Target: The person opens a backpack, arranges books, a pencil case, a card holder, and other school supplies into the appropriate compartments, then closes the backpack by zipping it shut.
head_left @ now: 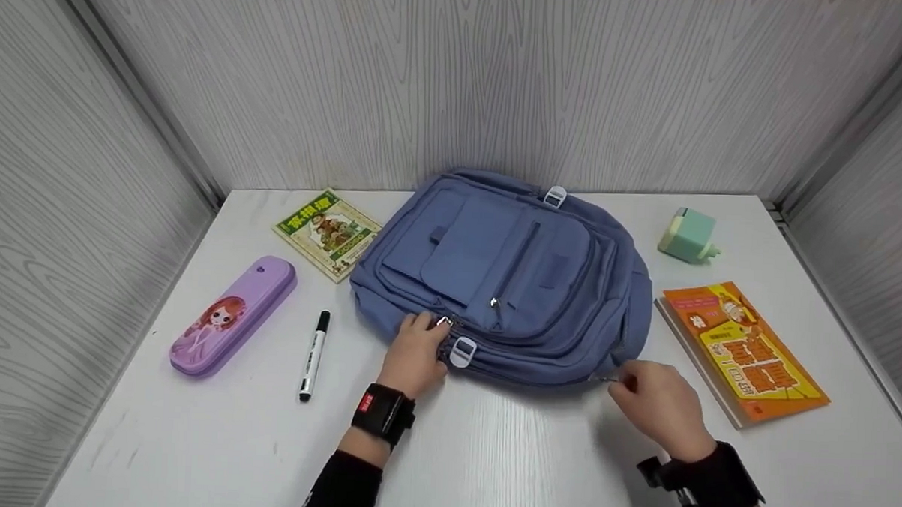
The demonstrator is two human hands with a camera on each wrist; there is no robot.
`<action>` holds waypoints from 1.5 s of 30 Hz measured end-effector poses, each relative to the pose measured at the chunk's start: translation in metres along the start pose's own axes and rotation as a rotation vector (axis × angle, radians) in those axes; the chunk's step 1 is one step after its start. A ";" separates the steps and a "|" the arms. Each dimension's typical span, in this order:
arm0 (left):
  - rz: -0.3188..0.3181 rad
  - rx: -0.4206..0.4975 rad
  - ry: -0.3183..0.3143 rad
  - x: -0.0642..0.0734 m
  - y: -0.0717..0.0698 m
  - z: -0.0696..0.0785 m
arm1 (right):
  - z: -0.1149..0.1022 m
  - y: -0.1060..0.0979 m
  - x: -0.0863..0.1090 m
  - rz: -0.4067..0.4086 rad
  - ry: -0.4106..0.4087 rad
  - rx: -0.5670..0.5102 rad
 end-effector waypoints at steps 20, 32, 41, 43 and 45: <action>0.023 -0.032 0.018 -0.002 -0.006 -0.001 | 0.016 -0.028 -0.018 0.044 0.008 0.000; 0.022 -0.156 0.153 0.021 -0.014 0.115 | 0.007 -0.026 -0.012 0.064 0.006 0.000; 0.152 -0.496 0.185 0.020 0.034 0.192 | -0.006 -0.022 -0.004 0.109 -0.042 -0.016; 0.230 -0.586 0.177 0.018 0.038 0.201 | -0.007 -0.020 -0.003 0.102 -0.041 -0.027; 0.298 -0.651 0.181 0.016 0.040 0.208 | -0.008 -0.018 -0.002 0.093 -0.035 -0.037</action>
Point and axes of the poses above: each hand's wrist, its own x-axis away from the middle knuckle, its own y-axis out of the palm, z = x × y, the point moved 10 cm from there along -x, towards the middle knuckle, and after that the axes turned 3 degrees about -y, right-handed, at the moved point
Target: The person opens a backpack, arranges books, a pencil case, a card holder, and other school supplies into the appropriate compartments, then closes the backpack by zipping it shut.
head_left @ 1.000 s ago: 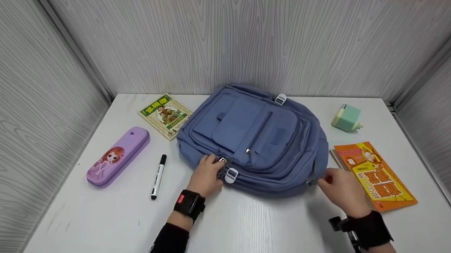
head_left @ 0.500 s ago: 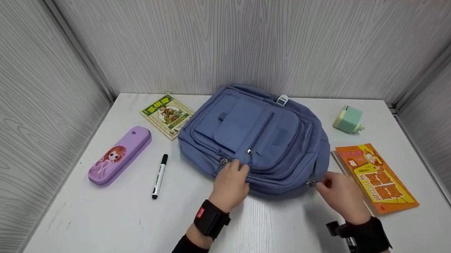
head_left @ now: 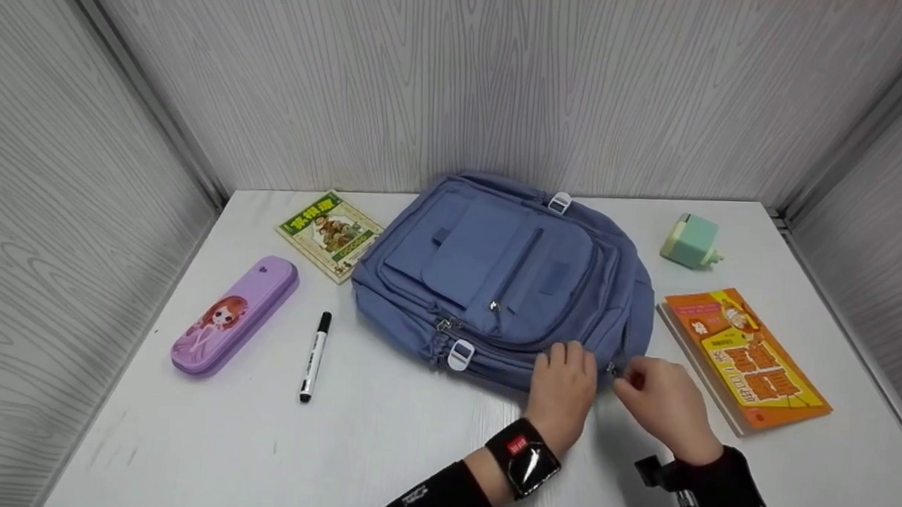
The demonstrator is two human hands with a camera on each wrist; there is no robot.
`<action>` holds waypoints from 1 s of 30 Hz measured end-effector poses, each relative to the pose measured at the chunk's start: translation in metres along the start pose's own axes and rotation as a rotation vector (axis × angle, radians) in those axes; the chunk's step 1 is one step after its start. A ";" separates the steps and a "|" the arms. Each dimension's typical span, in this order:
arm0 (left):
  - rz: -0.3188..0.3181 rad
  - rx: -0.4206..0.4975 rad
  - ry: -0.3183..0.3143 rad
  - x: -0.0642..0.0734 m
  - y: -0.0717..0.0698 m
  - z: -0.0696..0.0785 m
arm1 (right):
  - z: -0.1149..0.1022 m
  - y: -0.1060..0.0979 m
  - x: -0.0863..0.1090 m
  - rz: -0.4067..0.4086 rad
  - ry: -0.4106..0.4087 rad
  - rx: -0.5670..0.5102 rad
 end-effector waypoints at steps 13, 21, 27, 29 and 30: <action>0.172 0.005 0.152 -0.003 -0.005 0.007 | 0.005 0.000 0.001 0.012 -0.003 -0.012; 0.074 0.081 0.327 0.010 -0.005 0.007 | 0.010 -0.007 -0.001 0.044 -0.045 0.044; 0.062 0.111 0.398 0.020 -0.008 0.004 | 0.014 -0.016 -0.002 0.074 -0.049 0.080; 0.064 0.127 0.406 0.023 -0.010 0.001 | 0.017 -0.019 -0.004 0.084 -0.043 0.098; 0.064 0.136 0.412 0.025 -0.012 -0.001 | 0.018 -0.021 -0.006 0.087 -0.039 0.104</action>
Point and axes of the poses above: each hand's wrist, its own x-axis away from the middle knuckle, its own y-axis out of the palm, z = x × y, the point moved 10 cm from there along -x, towards the middle knuckle, and after that the axes turned 3 degrees about -y, right-handed, at the moved point
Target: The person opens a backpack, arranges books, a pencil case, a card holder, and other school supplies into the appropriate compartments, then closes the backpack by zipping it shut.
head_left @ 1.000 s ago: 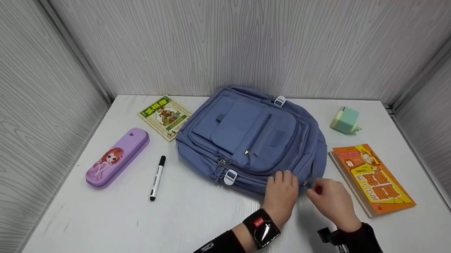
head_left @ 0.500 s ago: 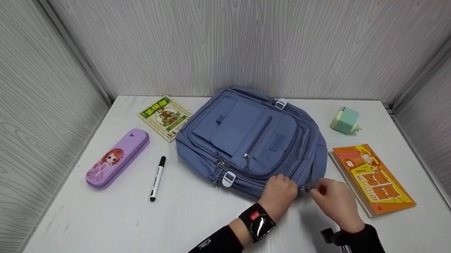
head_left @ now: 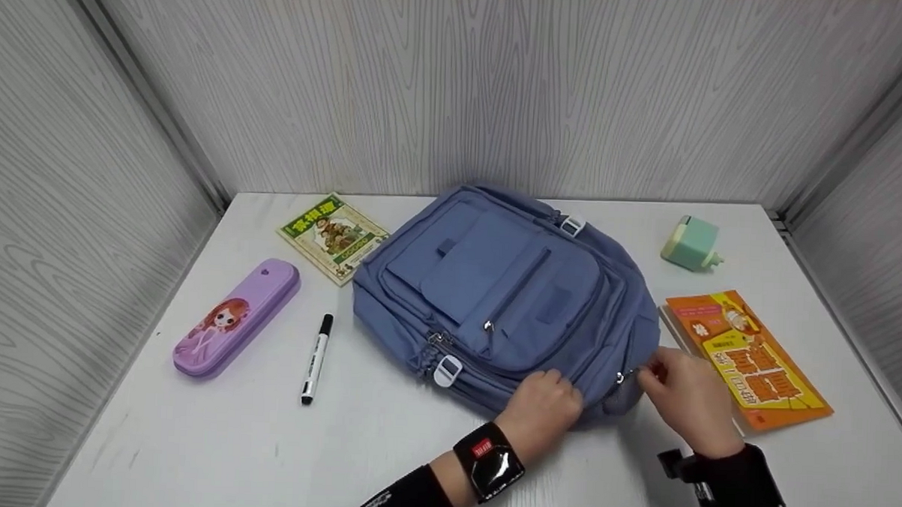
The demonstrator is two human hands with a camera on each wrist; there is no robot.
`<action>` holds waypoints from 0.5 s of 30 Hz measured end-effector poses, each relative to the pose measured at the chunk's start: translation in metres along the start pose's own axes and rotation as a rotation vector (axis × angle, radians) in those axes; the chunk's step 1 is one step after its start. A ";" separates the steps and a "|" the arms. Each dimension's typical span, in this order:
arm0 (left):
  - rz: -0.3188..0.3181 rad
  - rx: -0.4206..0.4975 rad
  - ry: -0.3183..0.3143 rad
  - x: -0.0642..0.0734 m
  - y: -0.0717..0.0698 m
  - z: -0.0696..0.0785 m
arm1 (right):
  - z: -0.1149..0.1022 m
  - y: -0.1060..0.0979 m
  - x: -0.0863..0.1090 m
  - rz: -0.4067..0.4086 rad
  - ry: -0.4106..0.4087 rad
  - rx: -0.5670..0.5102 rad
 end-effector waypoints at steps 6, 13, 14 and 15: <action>0.040 0.057 0.043 0.015 -0.009 -0.002 | 0.008 -0.003 -0.010 -0.015 0.005 0.028; 0.101 0.203 0.072 0.032 -0.016 -0.016 | 0.013 -0.009 -0.021 0.002 -0.051 0.079; 0.110 0.220 0.078 0.034 -0.017 -0.018 | 0.015 -0.010 -0.023 0.009 -0.052 0.086; 0.122 0.231 0.086 0.037 -0.018 -0.020 | 0.017 -0.011 -0.024 0.012 -0.051 0.090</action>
Point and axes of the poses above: each hand's wrist, its own x-axis away from the middle knuckle, its own y-axis out of the palm, z = x × y, the point moved 10 cm from there along -x, towards the middle knuckle, and after that the axes turned 3 degrees about -y, right-handed, at the moved point
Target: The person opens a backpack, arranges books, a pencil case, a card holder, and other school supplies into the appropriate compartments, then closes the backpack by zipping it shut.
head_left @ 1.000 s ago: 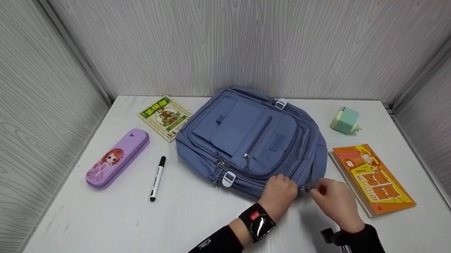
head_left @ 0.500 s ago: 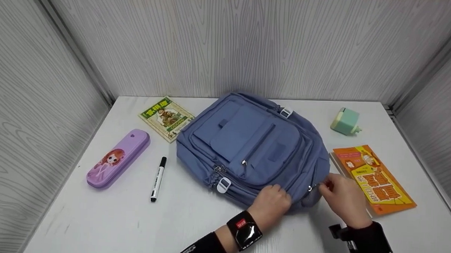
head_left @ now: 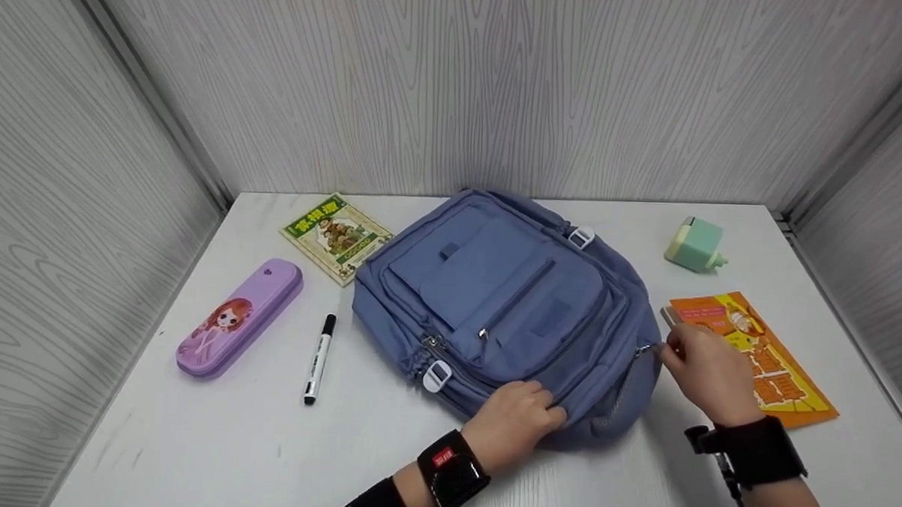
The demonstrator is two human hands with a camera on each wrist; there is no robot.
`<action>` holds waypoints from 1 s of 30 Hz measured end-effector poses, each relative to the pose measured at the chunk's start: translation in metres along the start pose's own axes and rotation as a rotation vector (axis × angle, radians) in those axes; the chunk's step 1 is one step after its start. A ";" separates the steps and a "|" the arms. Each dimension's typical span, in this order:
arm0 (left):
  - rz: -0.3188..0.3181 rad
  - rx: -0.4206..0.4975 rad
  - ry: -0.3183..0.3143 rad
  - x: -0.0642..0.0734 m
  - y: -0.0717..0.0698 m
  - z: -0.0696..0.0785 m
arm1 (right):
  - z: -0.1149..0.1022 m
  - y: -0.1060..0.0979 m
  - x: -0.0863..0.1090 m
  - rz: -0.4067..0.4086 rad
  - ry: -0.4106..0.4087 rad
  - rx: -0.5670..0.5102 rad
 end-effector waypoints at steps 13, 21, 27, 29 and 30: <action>0.083 0.046 0.058 0.025 -0.016 -0.026 | 0.013 -0.005 0.000 0.034 0.035 -0.011; 0.135 0.062 0.027 0.045 -0.021 -0.055 | 0.007 -0.005 0.014 0.020 0.043 -0.021; 0.151 0.080 -0.038 0.061 -0.026 -0.080 | 0.015 -0.005 0.018 0.002 0.081 -0.028; 0.153 0.090 -0.062 0.066 -0.027 -0.089 | 0.018 -0.005 0.019 -0.002 0.088 -0.027; 0.154 0.094 -0.073 0.068 -0.028 -0.093 | 0.018 -0.005 0.019 0.001 0.089 -0.024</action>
Point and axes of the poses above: each hand's wrist, its own x-axis away from the middle knuckle, its own y-axis out of the palm, z = x × y, the point moved 10 cm from there along -x, towards the middle knuckle, and after that the axes turned 3 degrees about -y, right-handed, at the moved point
